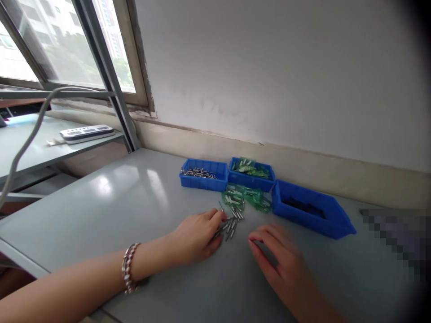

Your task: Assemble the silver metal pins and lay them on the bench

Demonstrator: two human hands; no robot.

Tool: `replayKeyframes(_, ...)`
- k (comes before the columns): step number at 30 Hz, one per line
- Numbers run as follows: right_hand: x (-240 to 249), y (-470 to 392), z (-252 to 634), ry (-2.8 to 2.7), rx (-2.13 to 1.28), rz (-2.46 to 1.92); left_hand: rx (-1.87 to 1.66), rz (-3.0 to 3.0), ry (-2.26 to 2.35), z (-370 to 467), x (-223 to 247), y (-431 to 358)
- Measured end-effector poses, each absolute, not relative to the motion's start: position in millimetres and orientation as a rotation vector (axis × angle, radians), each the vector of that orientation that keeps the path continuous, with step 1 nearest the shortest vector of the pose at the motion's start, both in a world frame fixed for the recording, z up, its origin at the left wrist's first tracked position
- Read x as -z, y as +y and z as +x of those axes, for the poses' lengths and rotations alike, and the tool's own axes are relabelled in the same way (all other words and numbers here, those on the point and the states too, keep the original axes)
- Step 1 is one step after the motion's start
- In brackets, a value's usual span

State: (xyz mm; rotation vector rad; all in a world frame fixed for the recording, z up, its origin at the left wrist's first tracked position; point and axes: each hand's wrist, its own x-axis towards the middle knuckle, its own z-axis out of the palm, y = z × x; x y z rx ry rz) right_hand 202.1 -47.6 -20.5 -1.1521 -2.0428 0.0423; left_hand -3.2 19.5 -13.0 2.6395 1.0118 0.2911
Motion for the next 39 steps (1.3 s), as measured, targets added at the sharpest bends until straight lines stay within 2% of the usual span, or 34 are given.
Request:
replayKeyframes(8,20.2,-48.8,199.9,-2.055,-0.107,-1.164,-0.332,2.554,0.988,-5.2,11.2,23.7)
replayKeyframes(16,23.0,-48.8,202.6,-2.080,-0.113,-1.241,-0.658,2.544,0.787,-7.7,7.0,19.1)
replayKeyframes(24,24.5,-50.8,199.6,-2.221,-0.224,-1.215,-0.652,2.389,0.595,-4.1,3.4,9.5)
replayKeyframes(39,21.8,-52.7,194.3,-2.116,-0.219,-1.155,-0.714,2.350,0.665,-3.5,6.4,11.6)
